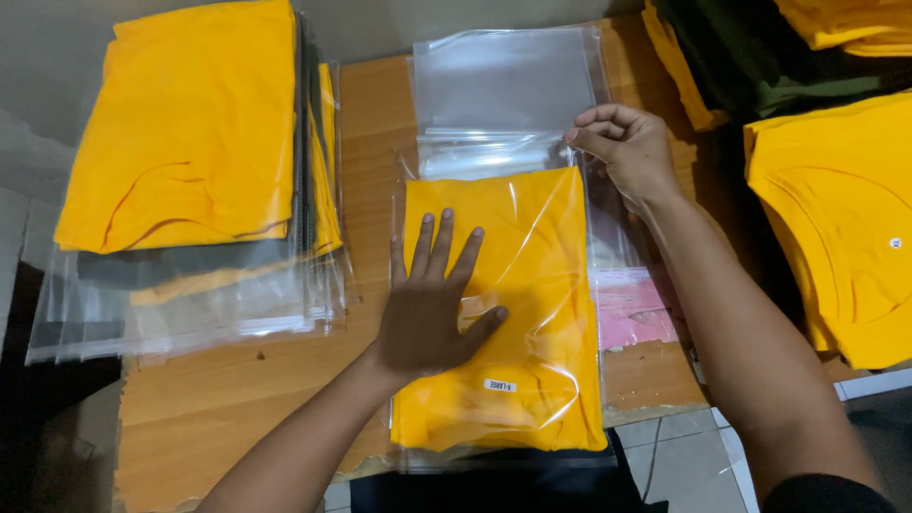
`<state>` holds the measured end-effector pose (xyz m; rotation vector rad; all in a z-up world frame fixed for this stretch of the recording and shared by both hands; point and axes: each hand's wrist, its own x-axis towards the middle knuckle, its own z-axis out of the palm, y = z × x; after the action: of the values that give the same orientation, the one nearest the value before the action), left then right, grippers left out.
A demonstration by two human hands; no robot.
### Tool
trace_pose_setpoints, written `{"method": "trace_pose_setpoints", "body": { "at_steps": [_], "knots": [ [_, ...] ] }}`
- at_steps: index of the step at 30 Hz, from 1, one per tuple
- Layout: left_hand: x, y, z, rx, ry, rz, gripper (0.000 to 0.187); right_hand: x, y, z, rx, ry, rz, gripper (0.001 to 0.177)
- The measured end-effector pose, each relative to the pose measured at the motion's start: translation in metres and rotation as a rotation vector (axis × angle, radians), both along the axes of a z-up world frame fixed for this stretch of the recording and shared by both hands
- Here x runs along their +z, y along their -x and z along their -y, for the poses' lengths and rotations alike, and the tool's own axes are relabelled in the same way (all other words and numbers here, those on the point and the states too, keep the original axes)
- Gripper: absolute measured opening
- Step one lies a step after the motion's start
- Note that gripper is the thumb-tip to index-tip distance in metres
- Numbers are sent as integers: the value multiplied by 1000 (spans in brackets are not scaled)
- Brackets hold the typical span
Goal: The person folds a black t-shirt and places it into a clear plastic bag, then repeats the process with several yellow t-shirts. Each folded shirt is inserted into a separate bag and stacked on the table.
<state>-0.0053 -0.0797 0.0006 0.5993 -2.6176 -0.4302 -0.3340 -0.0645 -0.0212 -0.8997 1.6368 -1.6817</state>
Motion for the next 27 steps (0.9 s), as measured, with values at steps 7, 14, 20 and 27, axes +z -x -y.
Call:
{"method": "trace_pose_setpoints", "body": {
  "at_steps": [7, 14, 20, 27],
  "knots": [
    [-3, 2, -4, 102, -51, -19, 97, -5, 5, -1, -30, 28, -79, 29],
    [7, -1, 4, 198, -272, -160, 91, -6, -2, -3, -81, 3, -176, 30],
    [3, -7, 22, 102, -182, -231, 57, 50, -27, -28, -118, -297, -1141, 45],
    [3, -33, 21, -112, -41, -206, 35, 71, -62, -105, -48, 71, -1316, 27]
  ]
}}
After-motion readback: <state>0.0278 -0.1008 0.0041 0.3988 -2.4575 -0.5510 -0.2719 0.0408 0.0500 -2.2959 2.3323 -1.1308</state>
